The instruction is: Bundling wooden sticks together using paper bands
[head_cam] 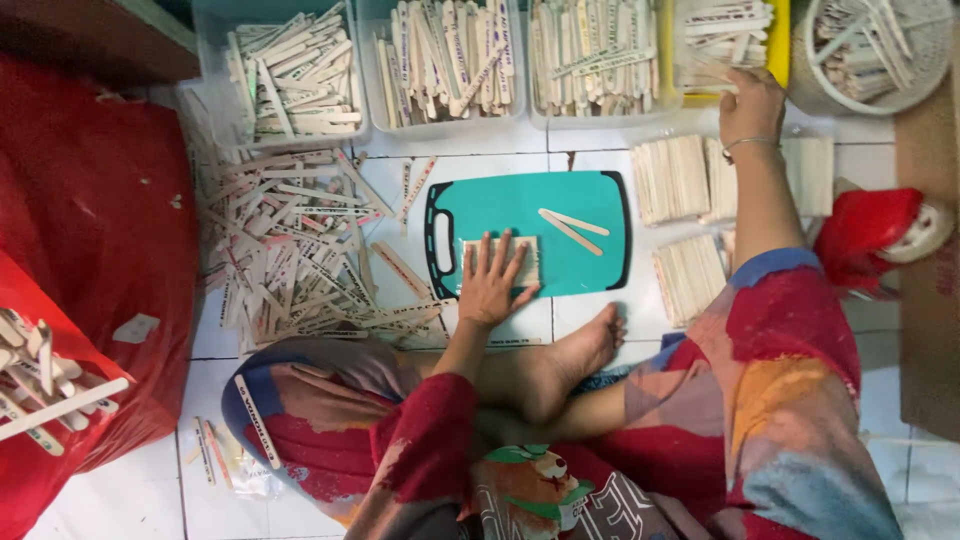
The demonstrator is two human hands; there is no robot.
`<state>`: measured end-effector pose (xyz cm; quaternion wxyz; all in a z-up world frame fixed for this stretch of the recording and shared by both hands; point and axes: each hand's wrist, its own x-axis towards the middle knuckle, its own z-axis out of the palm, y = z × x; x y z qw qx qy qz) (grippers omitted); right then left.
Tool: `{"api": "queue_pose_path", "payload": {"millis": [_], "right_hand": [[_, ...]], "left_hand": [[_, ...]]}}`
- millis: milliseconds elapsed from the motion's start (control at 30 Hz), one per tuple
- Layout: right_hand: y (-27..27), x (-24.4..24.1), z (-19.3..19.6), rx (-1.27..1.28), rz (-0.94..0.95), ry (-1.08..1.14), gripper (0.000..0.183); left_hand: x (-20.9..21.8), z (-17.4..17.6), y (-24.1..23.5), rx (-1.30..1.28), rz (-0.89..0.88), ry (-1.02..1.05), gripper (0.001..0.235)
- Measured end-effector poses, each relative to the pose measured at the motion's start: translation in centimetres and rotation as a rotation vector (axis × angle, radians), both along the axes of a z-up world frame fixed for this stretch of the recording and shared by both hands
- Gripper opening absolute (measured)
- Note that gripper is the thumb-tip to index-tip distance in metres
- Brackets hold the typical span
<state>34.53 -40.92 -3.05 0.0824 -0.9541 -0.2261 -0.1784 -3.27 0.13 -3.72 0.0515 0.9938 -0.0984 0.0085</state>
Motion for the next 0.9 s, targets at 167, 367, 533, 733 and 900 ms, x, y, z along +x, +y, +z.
{"api": "queue_pose_path", "payload": {"millis": [167,367,533,733,900], "right_hand": [[-0.5,2.8,-2.1,-0.111,0.062,0.026,0.049],[-0.3,4.3,-3.1,-0.122,0.037,0.068,0.048],[8.8,1.7,4.6,-0.090,-0.448,0.079,0.057],[24.8,2.0,1.8,0.351,-0.090,-0.125,0.023],[41.4,-2.0,0.1,0.215,-0.009,0.258,0.024]], "left_hand": [[0.2,0.3,0.1,0.012,0.008,0.017,0.088],[0.0,0.1,0.0,0.008,0.006,0.047,0.088],[0.1,0.1,0.0,0.013,0.006,0.012,0.088],[0.1,0.3,-0.1,0.018,0.013,-0.008,0.087],[0.1,0.3,0.1,-0.041,0.020,-0.100,0.082]]}}
